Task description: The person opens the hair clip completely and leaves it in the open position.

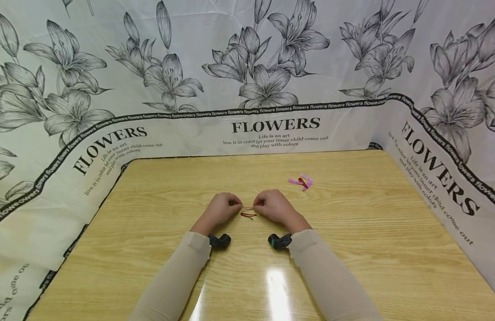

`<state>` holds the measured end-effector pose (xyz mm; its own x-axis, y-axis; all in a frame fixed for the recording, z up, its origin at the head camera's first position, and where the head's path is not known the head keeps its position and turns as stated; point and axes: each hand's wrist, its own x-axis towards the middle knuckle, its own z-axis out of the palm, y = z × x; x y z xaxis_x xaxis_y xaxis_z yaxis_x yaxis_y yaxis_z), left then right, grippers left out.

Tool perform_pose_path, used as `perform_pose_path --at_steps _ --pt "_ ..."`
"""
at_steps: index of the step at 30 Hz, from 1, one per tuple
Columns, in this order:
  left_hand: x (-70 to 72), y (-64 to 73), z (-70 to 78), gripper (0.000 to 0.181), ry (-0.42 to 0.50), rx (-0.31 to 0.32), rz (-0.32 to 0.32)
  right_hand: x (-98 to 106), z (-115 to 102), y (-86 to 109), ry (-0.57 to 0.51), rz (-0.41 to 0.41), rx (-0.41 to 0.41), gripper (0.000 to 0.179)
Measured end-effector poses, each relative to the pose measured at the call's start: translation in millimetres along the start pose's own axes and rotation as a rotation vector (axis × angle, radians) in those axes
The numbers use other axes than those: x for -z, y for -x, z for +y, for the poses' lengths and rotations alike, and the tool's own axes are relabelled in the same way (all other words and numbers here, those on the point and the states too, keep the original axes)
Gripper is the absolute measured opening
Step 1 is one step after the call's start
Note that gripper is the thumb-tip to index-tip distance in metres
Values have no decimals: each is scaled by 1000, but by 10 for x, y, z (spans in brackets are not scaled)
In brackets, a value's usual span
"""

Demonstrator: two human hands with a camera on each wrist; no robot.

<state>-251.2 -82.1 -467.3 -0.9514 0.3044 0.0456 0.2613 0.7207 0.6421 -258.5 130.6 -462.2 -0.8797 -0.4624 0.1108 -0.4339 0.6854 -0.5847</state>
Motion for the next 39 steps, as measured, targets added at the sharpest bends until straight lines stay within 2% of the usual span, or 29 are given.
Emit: perform_pose_path --at_steps 30,39 --pt "6 3 -64 14 -12 -14 6 40 -61 27 34 -9 1 7" --pt "32 2 -43 16 6 -4 0 46 -56 41 -30 -3 -25 10"
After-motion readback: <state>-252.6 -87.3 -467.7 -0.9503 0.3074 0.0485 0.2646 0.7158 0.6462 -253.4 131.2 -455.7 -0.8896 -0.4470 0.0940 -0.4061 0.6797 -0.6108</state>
